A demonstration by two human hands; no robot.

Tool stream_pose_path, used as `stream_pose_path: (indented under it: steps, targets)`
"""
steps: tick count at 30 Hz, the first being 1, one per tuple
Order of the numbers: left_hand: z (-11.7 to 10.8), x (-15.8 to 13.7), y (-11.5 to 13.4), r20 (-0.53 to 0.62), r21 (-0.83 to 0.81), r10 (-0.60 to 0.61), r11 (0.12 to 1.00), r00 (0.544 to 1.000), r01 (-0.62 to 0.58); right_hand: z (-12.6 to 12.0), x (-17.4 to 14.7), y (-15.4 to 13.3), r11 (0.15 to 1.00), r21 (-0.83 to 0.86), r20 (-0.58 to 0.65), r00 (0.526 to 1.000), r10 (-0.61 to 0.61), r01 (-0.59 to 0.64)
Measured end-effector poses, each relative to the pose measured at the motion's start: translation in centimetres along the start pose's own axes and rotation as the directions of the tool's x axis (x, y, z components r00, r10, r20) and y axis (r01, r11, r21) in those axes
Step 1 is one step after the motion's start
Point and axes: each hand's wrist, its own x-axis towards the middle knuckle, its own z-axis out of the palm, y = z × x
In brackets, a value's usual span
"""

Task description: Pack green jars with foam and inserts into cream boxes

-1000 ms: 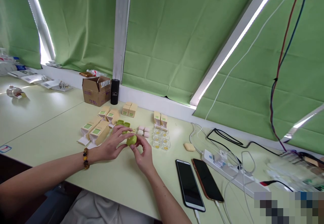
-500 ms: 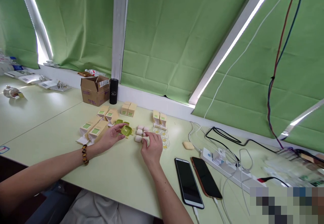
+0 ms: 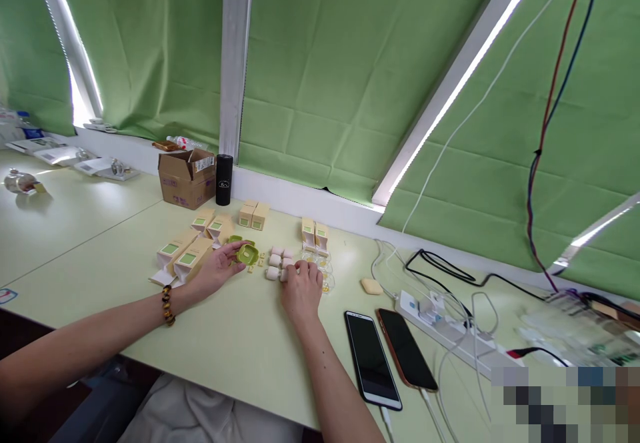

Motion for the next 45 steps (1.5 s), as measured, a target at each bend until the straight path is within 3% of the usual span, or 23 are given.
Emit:
stream_pose_path:
  steps: [5, 9, 12, 17, 21, 26, 30, 34, 37, 45]
  targets:
    - [-0.1, -0.1, 0.1, 0.010, 0.032, 0.014, 0.999, 1.000, -0.014, 0.4, 0.1, 0.3, 0.996, 0.067, -0.107, 0.993, -0.048, 0.056]
    - [-0.1, 0.0, -0.2, -0.006, 0.011, 0.012, 1.000, 1.000, -0.012, -0.7, 0.0, 0.1, 0.987, 0.130, -0.247, 0.967, -0.065, 0.099]
    - [-0.1, 0.1, -0.4, -0.015, 0.009, 0.017, 1.000, 1.000, -0.016, -1.7, -0.2, -0.5, 0.968, 0.203, -0.364, 0.929, -0.067, 0.149]
    - [-0.1, 0.1, -0.8, -0.009, 0.021, 0.044, 0.999, 0.999, -0.044, -2.1, -0.8, -1.6, 0.881, 0.332, -0.550, 0.828, -0.109, 0.336]
    - [-0.2, 0.0, -1.1, -0.004, 0.059, 0.092, 0.994, 0.996, -0.091, -1.8, -1.3, -1.7, 0.847, 0.354, -0.605, 0.788, -0.115, 0.395]
    - [-0.1, -0.3, -0.7, -0.001, 0.124, 0.129, 0.984, 0.992, -0.128, -2.3, -1.5, -2.0, 0.784, 0.465, -0.614, 0.788, -0.050, 0.412]
    - [0.0, -0.5, -0.2, -0.003, 0.159, 0.146, 0.977, 0.989, -0.144, -2.8, -1.5, -3.1, 0.614, 0.704, -0.519, 0.848, 0.104, 0.356]
    - [0.1, -0.5, -0.1, -0.008, 0.182, 0.149, 0.973, 0.989, -0.145, -2.4, -1.4, -4.0, 0.292, 0.949, -0.194, 0.951, 0.241, 0.120]
    - [0.1, -0.5, -0.2, -0.008, 0.176, 0.145, 0.974, 0.989, -0.141, -1.7, -1.3, -4.0, 0.078, 0.997, -0.014, 0.968, 0.251, -0.006]
    - [0.0, -0.7, -0.6, 0.020, 0.216, 0.063, 0.974, 0.998, -0.066, -2.0, -1.0, -3.8, -0.211, 0.971, 0.150, 0.973, 0.173, -0.112]
